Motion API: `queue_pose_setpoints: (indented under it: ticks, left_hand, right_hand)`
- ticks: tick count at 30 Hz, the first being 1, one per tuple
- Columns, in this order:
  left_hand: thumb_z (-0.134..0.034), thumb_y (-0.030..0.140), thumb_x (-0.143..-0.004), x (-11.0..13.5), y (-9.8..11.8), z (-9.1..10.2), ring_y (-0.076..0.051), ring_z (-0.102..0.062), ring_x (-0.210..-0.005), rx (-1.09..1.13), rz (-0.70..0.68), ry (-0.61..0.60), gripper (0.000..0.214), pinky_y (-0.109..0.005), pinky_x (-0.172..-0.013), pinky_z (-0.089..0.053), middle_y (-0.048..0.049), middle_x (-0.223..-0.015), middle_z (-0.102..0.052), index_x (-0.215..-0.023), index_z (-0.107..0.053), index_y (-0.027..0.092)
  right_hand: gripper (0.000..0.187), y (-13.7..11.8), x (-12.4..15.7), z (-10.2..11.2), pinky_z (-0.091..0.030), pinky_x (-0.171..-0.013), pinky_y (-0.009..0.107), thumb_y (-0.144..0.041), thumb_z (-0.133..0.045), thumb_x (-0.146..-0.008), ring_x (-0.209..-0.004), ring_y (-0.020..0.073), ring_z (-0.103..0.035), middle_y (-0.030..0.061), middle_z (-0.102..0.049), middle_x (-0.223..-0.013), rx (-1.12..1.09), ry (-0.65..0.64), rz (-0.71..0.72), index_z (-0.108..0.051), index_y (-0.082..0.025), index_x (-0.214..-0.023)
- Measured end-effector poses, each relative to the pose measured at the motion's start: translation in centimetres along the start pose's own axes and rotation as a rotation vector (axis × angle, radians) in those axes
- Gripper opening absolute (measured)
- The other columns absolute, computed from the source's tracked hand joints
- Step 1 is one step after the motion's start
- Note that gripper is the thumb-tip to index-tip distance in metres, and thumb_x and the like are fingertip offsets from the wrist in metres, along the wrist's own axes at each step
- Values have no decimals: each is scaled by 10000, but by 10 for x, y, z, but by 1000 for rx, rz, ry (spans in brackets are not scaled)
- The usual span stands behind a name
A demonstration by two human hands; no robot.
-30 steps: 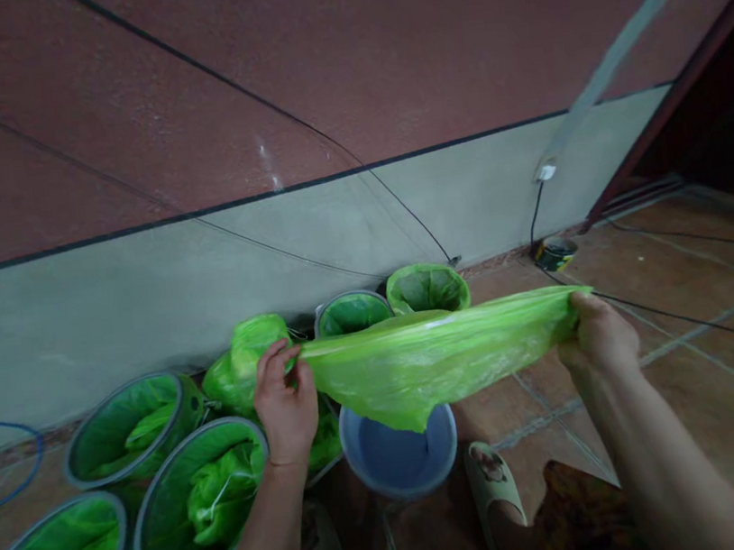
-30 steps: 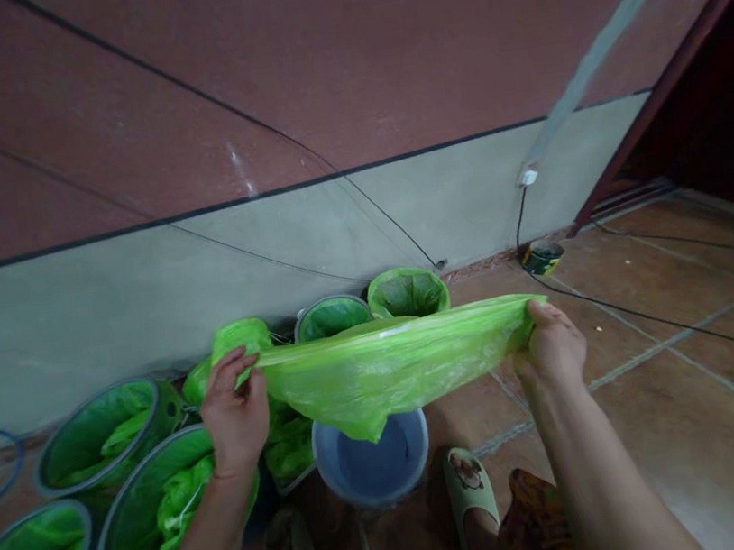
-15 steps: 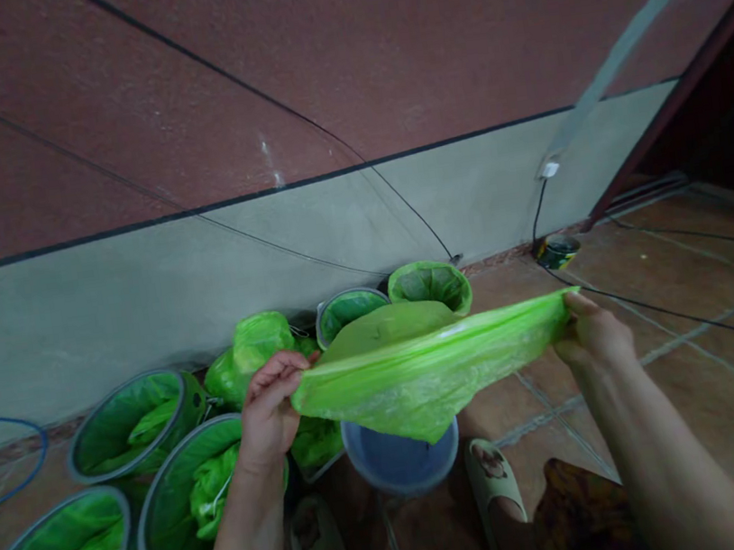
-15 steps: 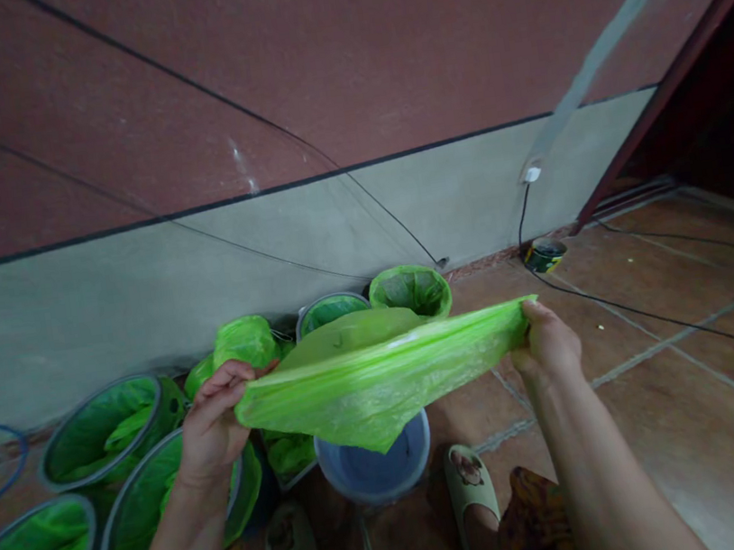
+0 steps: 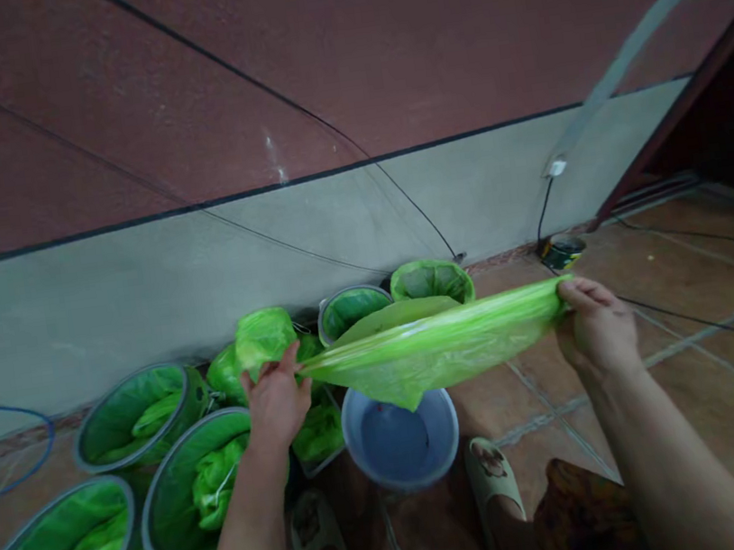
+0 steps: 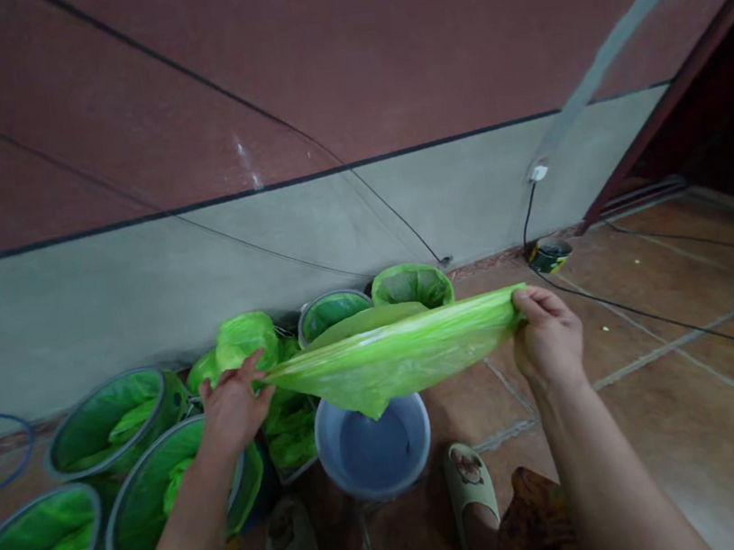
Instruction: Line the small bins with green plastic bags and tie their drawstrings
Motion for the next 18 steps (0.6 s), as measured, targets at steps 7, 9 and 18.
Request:
queue_pose_setpoints:
  ticks: [7,9,18]
  left_hand:
    - [-648,239,-752,-18,-28,-10,-178,-649,-689,411,345,144,500,-329,-743,-495,-94,-1045,-709,-1242,-566,184]
    - [-692,249,-710,-22,-32,-12,-114,-611,-624,710,519,309,564,-262,-645,-481,-66,-1063,-667,-1247,-532,189]
    - [-510,637,-825,5,40,-34,-187,-663,-782,1359,799,-394,539,-304,-658,-523,-122,-990,-682,-1023,-619,148]
  right_hand:
    - [182,-15,36,-25,-482,-557,189,-217,-804,-626,-596,85,-561,-16,-617,-686,11,-318,-119,-668,-171,-738]
    - [206,-15,56,-30,-474,-540,206,-275,-814,-629,-579,95,-562,-8,-631,-696,66,-423,-162,-668,-177,-736]
    - [98,4,184,-71,-487,-732,272,-248,-577,-893,-796,151,-620,30,-683,-846,393,-1304,-66,-657,-202,-862]
Point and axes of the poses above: each hand's wrist, its own x-axis away from the middle knuckle, its own z-axis out of the back of the hand, y = z × x, the point moved 2 cm from there along -x, towards the middle knuckle
